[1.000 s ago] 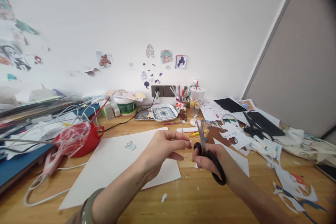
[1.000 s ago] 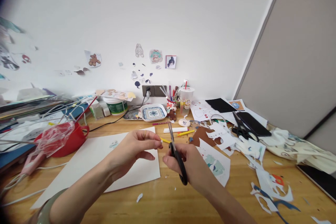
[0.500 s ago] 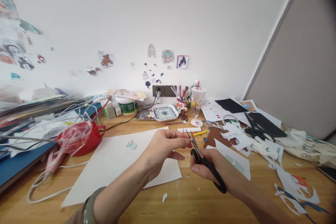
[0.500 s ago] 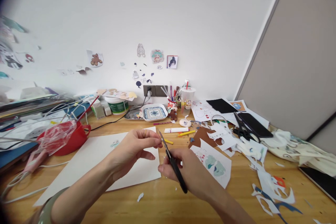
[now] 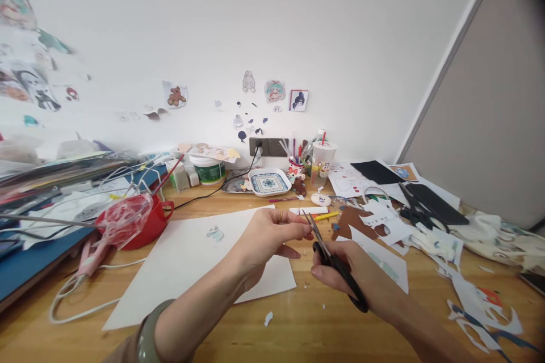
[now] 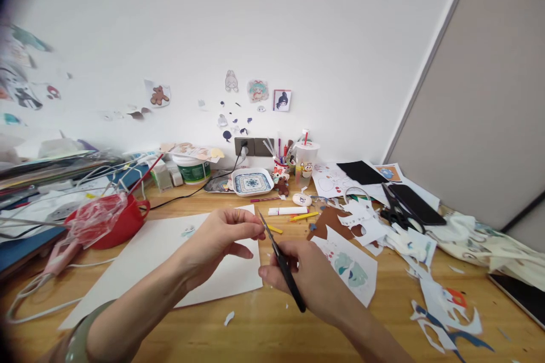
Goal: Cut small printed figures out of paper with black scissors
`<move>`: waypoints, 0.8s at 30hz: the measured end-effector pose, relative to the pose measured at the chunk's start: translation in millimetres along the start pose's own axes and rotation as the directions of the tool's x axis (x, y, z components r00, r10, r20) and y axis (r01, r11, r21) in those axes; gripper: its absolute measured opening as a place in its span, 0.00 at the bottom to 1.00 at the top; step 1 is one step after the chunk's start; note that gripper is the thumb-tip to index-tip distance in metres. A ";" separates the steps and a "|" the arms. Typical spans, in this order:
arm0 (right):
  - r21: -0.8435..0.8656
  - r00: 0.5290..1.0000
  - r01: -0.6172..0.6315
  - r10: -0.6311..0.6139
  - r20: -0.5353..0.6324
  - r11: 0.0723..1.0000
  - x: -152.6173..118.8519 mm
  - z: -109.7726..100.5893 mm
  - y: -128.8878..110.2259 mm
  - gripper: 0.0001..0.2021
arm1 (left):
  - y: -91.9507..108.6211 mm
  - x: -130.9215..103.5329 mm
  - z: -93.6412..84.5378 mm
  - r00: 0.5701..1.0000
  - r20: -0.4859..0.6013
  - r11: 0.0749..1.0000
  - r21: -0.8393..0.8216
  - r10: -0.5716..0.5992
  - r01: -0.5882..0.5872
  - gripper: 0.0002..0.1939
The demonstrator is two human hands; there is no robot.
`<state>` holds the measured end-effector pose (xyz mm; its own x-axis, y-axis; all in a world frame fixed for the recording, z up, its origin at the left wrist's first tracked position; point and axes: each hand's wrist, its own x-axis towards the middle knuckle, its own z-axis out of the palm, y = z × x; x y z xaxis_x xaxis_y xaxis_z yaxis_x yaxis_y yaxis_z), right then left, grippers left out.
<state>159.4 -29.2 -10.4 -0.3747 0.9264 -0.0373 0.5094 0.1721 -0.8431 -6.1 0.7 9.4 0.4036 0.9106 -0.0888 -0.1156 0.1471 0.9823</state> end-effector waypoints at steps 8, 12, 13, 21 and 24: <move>-0.011 1.000 -0.012 0.012 -0.008 1.000 0.0 0.6 1.1 0.11 | -0.6 1.5 0.1 1.000 -0.006 1.000 0.010 0.000 0.000 0.04; -0.011 1.000 -0.016 0.016 0.001 1.000 0.3 0.7 1.3 0.11 | -1.1 1.4 -0.1 1.000 -0.005 1.000 0.012 0.002 -0.002 0.04; -0.008 1.000 -0.019 0.019 0.004 1.000 0.1 0.7 1.3 0.11 | -1.1 1.6 -0.1 1.000 -0.005 1.000 0.014 0.003 -0.002 0.04; -0.014 1.000 -0.020 0.020 0.000 1.000 -1.7 -0.3 -1.0 0.10 | -1.7 2.6 0.3 1.000 -0.006 1.000 0.024 0.000 0.000 0.04; -0.028 1.000 -0.018 0.017 -0.006 0.999 -1.1 -0.3 -1.1 0.10 | -2.3 2.3 -0.4 1.000 -0.003 1.000 0.022 0.003 -0.003 0.04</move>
<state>159.4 -30.3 -9.3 -0.3611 0.9313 -0.0487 0.5371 0.1650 -0.8273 -5.3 2.6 6.9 0.4007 0.9122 -0.0862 -0.0973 0.1359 0.9859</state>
